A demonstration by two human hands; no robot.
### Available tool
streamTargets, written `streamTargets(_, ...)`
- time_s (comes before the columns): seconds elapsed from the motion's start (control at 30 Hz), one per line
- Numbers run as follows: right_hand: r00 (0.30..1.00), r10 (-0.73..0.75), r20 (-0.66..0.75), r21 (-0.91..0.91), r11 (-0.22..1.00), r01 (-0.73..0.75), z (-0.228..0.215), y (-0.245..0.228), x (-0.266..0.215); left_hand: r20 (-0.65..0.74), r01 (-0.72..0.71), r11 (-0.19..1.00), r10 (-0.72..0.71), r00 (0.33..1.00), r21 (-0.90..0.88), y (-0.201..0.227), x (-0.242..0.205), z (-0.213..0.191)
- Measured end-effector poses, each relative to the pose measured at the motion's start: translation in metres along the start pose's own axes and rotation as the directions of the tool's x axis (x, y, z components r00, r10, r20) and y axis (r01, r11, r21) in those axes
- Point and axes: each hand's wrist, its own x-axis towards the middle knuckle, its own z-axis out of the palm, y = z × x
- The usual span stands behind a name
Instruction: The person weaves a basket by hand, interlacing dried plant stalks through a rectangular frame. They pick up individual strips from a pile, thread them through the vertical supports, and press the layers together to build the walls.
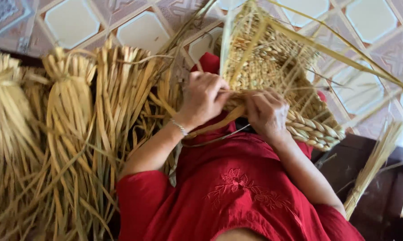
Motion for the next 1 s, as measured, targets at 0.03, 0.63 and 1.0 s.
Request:
streamTargets(0.03, 1.0, -0.022, 0.015, 0.016, 1.0, 0.022, 0.007, 0.013, -0.011, -0.017, 0.02, 1.0, -0.02, 1.0, 0.017, 0.002, -0.001, 0.005)
streamTargets(0.63, 0.99, 0.059, 0.128, -0.028, 0.998, -0.056, -0.017, 0.051, -0.051, 0.084, 0.26, 0.794, -0.257, 0.963, -0.549, -0.002, -0.036, 0.031)
streamTargets(1.0, 0.991, 0.062, 0.117, -0.027, 0.998, -0.059, -0.005, 0.035, -0.041, -0.109, 0.562, 0.629, -0.609, 0.786, 0.537, -0.248, -0.187, 0.021)
